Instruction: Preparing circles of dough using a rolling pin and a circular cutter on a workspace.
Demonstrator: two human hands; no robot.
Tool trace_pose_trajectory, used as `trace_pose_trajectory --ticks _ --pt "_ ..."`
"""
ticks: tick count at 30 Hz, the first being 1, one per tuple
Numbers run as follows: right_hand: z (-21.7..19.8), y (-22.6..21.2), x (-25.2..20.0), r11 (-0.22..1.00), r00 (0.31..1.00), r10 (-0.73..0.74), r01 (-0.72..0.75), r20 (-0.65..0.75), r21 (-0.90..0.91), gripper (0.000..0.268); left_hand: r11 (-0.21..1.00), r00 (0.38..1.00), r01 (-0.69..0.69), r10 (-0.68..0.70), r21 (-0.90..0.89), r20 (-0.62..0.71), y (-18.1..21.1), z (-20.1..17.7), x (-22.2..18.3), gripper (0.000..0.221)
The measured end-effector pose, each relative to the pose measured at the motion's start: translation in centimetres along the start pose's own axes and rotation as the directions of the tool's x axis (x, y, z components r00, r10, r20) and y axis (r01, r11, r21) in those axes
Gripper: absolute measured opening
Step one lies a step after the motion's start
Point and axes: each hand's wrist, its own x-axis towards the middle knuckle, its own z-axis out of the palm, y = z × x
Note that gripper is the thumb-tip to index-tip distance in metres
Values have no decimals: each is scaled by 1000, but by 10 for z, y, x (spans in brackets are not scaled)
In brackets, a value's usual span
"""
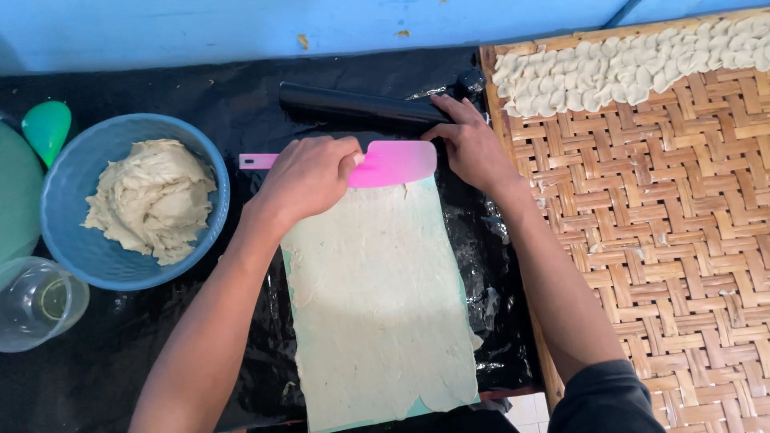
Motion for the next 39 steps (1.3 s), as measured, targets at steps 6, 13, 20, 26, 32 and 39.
trace_pose_trajectory --ticks 6,13,20,26,32,39 --pt "1 3 1 1000 1000 -14 14 4 2 42 945 959 273 -252 179 -131 14 2 -25 32" --pt "3 5 2 1000 1000 0 0 7 -28 42 949 960 251 -219 190 -174 -2 39 -10 30" --pt "5 7 0 1000 1000 -24 24 -13 2 41 985 963 112 -75 129 -260 17 56 -20 27" --pt "2 6 2 1000 1000 -22 22 -9 -11 40 995 938 59 -28 79 -345 27 64 -36 16" --pt "6 7 4 1000 999 -28 28 -16 -10 39 978 933 207 -191 22 -304 17 70 -36 21" --pt "4 6 2 1000 1000 -19 19 -12 -18 40 980 960 197 -200 -34 -195 26 60 -29 26"
